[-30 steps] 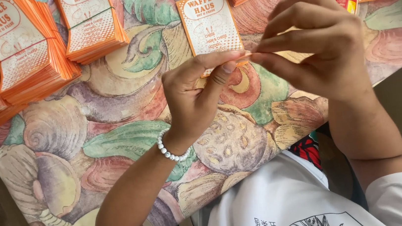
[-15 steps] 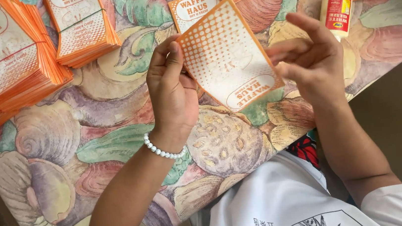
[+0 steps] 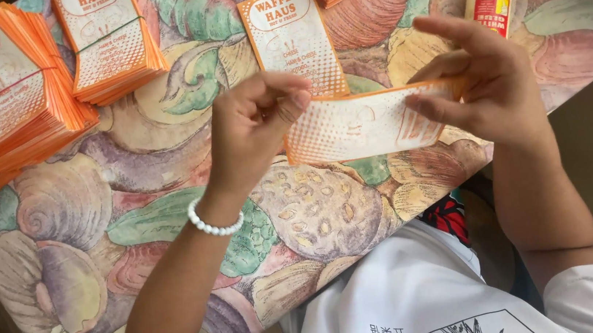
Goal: Applying glue to the edges of paper bags and folding them to seal or assemble them.
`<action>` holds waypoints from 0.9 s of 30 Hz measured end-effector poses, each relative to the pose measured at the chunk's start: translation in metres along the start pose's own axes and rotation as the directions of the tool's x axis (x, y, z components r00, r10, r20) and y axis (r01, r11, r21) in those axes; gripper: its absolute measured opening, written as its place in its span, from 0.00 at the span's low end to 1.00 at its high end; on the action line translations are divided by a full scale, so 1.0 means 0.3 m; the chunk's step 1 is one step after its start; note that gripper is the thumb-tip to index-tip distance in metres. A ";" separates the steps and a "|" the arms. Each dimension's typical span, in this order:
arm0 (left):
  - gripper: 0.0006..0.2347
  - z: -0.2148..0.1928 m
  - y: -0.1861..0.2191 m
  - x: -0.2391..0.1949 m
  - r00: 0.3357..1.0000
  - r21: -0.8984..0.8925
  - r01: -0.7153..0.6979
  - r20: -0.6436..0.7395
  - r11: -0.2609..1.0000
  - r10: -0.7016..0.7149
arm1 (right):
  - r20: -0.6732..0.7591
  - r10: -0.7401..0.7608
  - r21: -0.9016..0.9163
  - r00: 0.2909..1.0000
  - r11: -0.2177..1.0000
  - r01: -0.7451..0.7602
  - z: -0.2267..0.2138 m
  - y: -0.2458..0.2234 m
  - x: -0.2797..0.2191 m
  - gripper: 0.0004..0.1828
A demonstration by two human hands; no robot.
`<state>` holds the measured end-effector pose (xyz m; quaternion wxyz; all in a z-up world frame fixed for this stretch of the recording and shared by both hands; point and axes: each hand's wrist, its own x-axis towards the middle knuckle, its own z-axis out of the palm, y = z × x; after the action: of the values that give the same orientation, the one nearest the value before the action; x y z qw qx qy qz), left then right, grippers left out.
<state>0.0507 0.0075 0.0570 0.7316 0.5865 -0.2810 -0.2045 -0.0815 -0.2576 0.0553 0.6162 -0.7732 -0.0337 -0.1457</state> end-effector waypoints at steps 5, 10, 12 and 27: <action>0.05 0.043 -0.042 -0.025 0.979 0.204 -0.093 -0.157 0.975 0.126 | -0.318 0.010 0.023 0.948 1.000 -0.003 0.019 0.080 -0.010 0.45; 0.11 0.035 -0.083 -0.022 0.988 0.205 0.025 -0.152 0.978 0.007 | -0.378 0.016 0.026 0.926 1.000 -0.007 0.020 0.094 -0.014 0.37; 0.09 0.035 -0.086 -0.019 0.988 0.285 0.000 -0.148 0.959 0.044 | -0.340 -0.008 0.043 0.940 0.999 0.024 0.011 0.094 -0.015 0.38; 0.07 0.040 -0.076 -0.019 0.990 0.344 0.010 -0.133 0.939 0.039 | -0.361 -0.059 0.090 0.930 0.991 0.098 -0.028 0.120 0.003 0.35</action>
<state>0.0391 -0.0030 0.0358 0.6370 0.7159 -0.2654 -0.1059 -0.0738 -0.2744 0.0231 0.6461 -0.6978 0.0403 -0.3067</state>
